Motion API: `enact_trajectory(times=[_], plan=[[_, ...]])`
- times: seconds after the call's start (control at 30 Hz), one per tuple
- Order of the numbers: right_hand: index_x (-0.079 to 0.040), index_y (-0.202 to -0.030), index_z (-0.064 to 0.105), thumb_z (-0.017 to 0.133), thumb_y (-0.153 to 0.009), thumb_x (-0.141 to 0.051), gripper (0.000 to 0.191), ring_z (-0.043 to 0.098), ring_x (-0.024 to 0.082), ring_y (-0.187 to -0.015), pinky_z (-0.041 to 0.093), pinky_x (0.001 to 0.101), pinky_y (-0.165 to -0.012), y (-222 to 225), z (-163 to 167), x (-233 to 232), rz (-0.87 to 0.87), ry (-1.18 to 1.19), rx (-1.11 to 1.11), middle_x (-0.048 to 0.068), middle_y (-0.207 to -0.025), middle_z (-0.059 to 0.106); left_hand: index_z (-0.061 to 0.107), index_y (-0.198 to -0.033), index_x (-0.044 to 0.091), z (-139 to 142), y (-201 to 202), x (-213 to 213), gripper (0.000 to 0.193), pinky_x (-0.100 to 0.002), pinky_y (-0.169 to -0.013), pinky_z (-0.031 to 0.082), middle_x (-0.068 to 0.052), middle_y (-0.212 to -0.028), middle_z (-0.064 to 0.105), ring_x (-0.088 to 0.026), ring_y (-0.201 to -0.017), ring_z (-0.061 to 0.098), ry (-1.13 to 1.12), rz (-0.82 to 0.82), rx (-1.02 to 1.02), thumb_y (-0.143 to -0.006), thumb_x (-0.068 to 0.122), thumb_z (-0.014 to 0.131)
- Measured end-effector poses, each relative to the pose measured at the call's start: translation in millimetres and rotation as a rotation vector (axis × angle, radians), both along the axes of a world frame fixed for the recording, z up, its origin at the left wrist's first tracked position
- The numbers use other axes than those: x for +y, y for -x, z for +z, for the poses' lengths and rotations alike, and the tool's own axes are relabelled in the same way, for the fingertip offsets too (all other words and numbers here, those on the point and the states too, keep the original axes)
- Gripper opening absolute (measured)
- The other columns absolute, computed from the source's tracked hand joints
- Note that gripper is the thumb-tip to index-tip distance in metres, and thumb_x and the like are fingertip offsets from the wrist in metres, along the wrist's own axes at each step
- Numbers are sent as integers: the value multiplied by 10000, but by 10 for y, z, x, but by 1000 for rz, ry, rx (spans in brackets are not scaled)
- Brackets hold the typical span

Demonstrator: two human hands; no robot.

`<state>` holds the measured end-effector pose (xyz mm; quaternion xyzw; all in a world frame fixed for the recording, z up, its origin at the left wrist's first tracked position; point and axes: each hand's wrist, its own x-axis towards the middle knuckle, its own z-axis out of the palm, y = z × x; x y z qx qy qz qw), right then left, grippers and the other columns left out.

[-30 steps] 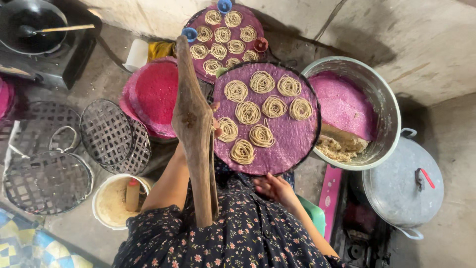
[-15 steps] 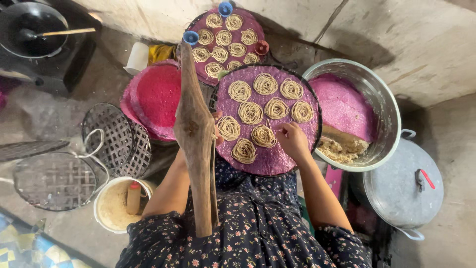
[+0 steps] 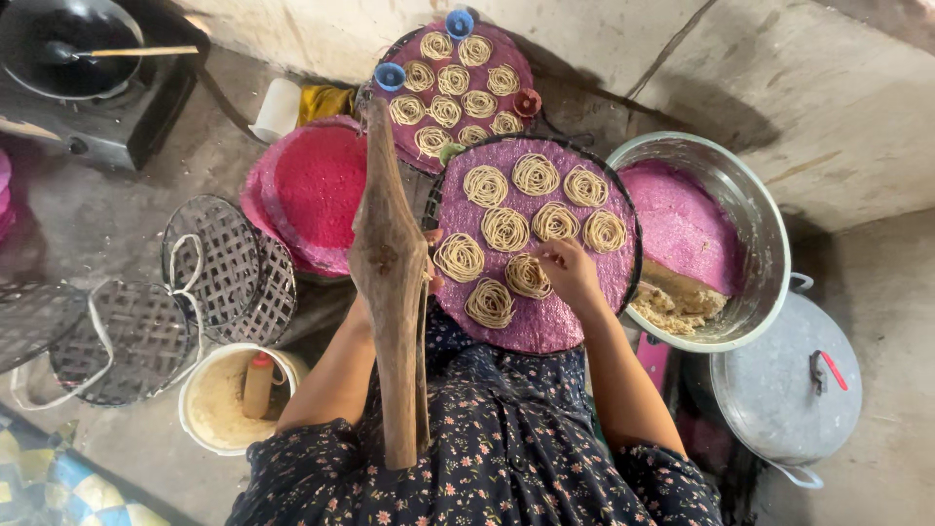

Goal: The person sits and operates a wooden hand press to extrude rice dough into noodle nests onto round pink trays. They load dough into the press with a knife, squeeze the press handles to push noodles out in coils, and place finished noodle nests onto trays stacked nearby.

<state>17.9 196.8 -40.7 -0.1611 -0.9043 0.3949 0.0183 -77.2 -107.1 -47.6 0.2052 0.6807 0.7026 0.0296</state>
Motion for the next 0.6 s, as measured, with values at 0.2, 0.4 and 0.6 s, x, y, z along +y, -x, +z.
enact_trajectory(times=[0.2,0.4,0.6], plan=[[-69,-1178,734,661,-969,-166,241,594,183,-843,531,322,-713,-126,577,-196,-66,55,-21,95,-1069,637,720,-995,38,158,65,-5,486,-464,-674,574,-148,-808,718,-352,-748,712,261,-50,193,-716,419,834],[8,-1306,581,565,-1018,-87,304,615,266,-1126,511,380,-978,96,1431,-342,259,-73,498,144,-1230,625,677,-850,88,723,-145,743,339,-455,-714,573,-103,-773,702,-313,-696,707,759,-224,640,-857,417,758],[39,-1184,575,731,-836,-132,419,638,320,-983,511,477,-873,-260,2198,-492,469,-640,682,196,-1077,644,719,-893,89,1426,-145,1350,218,-421,-736,595,-105,-877,720,-309,-810,717,799,-682,643,-818,293,718]])
